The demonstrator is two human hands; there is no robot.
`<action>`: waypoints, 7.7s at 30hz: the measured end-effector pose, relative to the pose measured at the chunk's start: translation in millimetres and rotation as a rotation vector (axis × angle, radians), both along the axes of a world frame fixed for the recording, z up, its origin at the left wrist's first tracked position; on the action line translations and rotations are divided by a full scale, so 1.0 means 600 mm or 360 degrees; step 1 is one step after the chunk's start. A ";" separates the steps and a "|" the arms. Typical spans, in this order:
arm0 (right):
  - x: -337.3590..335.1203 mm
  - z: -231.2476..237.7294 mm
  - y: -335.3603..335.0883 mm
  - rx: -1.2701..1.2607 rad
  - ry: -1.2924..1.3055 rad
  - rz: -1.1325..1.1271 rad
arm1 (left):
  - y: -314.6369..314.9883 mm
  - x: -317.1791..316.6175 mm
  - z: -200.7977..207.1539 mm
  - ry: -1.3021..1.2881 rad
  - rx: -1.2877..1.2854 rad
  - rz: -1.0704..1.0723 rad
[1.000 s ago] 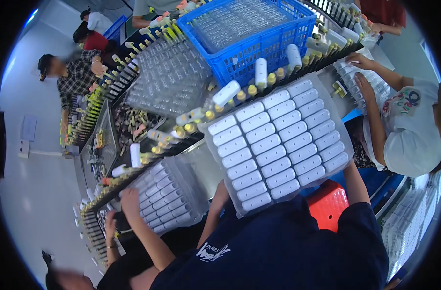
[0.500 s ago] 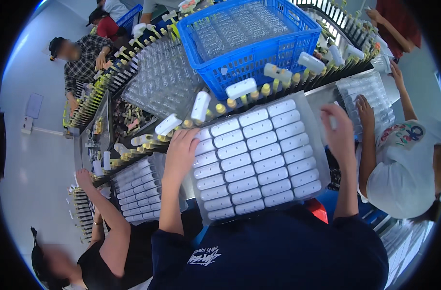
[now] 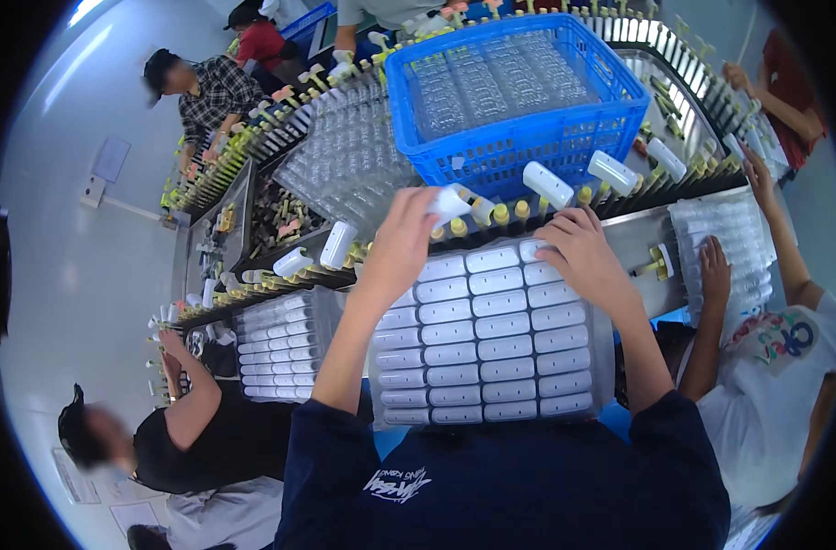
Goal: The person places small white bottles with yellow caps into clear plastic trays on a conveyor belt. They repeatedly pick up bottles from a blue crate and arrange them into the trays, then move the filled trays to a stack on the right.
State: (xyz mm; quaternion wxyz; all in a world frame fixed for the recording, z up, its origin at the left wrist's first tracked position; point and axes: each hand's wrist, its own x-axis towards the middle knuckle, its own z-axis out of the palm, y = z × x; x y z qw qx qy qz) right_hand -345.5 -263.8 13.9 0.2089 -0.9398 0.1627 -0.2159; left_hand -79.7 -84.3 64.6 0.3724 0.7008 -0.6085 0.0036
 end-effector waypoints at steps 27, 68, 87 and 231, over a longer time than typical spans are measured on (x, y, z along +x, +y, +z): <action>-0.084 -0.011 -0.097 0.0526 -0.0696 -0.1043 | 0.160 0.183 -0.111 -0.0120 0.0269 0.0220; 0.414 -0.056 0.233 -0.0614 0.0469 -0.0654 | 0.257 0.052 -0.100 0.0100 0.0092 -0.0011; 0.036 0.106 0.219 -0.0036 0.0124 0.0024 | 0.037 0.029 0.046 -0.0050 -0.0291 -0.0289; 0.331 0.024 0.157 -0.0064 0.0846 0.0105 | 0.294 0.014 -0.044 -0.0004 0.0766 -0.0202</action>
